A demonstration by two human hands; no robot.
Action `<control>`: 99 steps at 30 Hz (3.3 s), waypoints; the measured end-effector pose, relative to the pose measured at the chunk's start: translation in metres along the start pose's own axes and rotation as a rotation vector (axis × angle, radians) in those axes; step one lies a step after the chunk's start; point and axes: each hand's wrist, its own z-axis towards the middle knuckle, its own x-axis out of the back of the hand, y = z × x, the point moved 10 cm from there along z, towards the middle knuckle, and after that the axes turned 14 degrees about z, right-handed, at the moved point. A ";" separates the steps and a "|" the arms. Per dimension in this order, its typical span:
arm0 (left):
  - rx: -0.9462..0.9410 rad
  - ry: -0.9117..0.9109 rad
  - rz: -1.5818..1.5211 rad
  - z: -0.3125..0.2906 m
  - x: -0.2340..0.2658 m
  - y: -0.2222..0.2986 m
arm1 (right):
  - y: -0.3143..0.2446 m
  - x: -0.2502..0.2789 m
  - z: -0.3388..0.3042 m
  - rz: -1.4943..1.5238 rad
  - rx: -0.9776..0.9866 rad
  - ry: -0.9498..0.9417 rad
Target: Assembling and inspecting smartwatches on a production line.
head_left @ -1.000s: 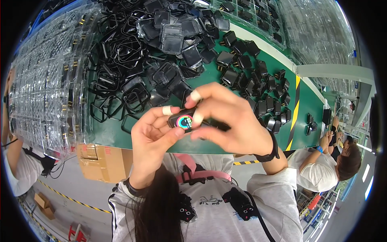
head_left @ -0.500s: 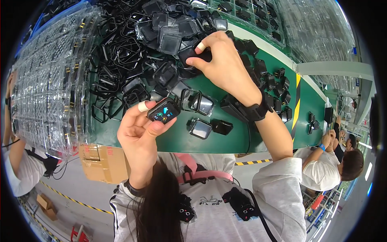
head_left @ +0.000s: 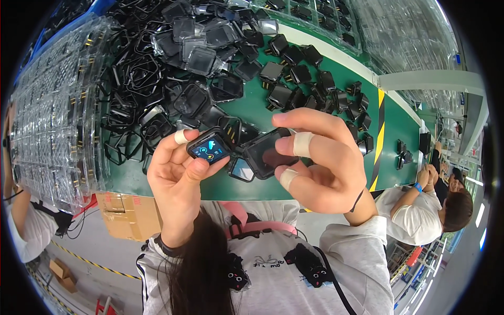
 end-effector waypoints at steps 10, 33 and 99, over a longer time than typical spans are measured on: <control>0.033 -0.202 0.091 -0.003 -0.038 -0.009 | 0.046 0.001 -0.019 0.391 -0.483 0.129; 0.013 -0.133 0.252 -0.005 -0.038 -0.019 | 0.074 -0.041 -0.073 0.777 -0.943 0.228; 0.047 -0.092 0.053 -0.007 0.004 -0.004 | 0.076 -0.062 -0.015 0.613 -0.825 -0.012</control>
